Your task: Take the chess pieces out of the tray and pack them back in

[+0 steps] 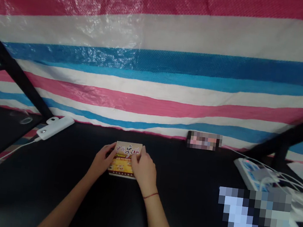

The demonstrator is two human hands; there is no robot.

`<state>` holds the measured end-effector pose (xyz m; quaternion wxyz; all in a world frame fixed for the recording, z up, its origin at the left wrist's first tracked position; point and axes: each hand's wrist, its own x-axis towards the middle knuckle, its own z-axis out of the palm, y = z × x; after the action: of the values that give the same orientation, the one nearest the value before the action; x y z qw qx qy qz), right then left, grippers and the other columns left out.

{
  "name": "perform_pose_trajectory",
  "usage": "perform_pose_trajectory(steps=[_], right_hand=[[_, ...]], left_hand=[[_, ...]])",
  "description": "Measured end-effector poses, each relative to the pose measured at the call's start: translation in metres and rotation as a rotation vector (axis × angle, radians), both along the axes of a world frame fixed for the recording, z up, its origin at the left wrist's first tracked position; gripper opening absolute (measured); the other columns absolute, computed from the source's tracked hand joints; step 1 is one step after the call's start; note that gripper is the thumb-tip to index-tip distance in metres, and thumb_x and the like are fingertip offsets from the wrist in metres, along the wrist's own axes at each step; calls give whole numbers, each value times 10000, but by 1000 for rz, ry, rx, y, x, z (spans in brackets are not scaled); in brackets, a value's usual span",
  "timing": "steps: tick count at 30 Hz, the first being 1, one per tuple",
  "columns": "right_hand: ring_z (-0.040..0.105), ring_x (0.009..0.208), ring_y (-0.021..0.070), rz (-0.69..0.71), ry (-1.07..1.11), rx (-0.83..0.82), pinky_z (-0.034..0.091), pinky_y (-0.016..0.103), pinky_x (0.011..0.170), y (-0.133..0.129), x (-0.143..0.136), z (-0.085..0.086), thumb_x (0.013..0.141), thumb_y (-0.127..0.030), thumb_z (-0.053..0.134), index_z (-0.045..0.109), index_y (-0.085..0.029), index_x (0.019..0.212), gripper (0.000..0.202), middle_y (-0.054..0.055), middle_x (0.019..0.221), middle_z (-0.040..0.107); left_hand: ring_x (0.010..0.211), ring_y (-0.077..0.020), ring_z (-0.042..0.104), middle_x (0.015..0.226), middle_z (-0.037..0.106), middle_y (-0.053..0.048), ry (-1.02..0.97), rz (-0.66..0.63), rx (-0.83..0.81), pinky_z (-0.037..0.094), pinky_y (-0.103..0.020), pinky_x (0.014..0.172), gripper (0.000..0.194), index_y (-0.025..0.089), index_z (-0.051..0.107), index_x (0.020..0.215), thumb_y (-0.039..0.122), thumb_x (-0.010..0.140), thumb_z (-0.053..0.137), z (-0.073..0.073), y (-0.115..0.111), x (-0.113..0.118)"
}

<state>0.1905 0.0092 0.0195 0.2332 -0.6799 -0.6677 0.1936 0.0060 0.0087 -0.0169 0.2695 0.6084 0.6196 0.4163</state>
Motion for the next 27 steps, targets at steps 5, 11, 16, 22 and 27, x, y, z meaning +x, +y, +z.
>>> perform_pose_trajectory(steps=[5, 11, 16, 22, 27], right_hand=[[649, 756, 234, 3, -148, -35, 370, 277, 609, -4, 1, 9, 892, -359, 474, 617, -192, 1130, 324, 101, 887, 685], [591, 859, 254, 48, -241, 65, 393, 313, 696, -7, 5, -11, 897, -332, 483, 647, -172, 1119, 319, 119, 931, 658], [554, 990, 280, 16, -137, 111, 409, 361, 756, -3, 10, -34, 928, -417, 430, 616, -207, 1193, 386, 116, 1114, 626], [616, 738, 170, -26, 18, 128, 386, 246, 635, 21, 32, -37, 1007, -404, 207, 647, -174, 841, 523, 65, 785, 672], [578, 612, 155, -71, -126, 84, 236, 253, 529, 34, 33, -34, 963, -333, 394, 605, -187, 699, 367, 42, 665, 637]], left_hand=[[935, -196, 649, 1121, 659, -107, 101, 7, -14, 507, -341, 884, 381, 166, 620, 1226, 272, 892, 472, -1, -2, -1], [1093, -284, 552, 1170, 660, -108, 285, 24, 8, 416, -452, 963, 375, 212, 629, 1223, 258, 872, 505, -3, -9, 2], [1087, -264, 571, 1184, 652, -102, 474, 30, -15, 436, -404, 901, 370, 213, 583, 1260, 293, 918, 467, 2, -8, 0], [802, -178, 667, 864, 712, -58, 510, 85, -100, 434, -257, 693, 348, 181, 629, 1077, 301, 998, 312, 10, 20, -22], [725, -203, 648, 732, 683, -57, 631, 89, -142, 360, -263, 626, 311, 182, 646, 817, 320, 960, 406, 9, 33, -25]])
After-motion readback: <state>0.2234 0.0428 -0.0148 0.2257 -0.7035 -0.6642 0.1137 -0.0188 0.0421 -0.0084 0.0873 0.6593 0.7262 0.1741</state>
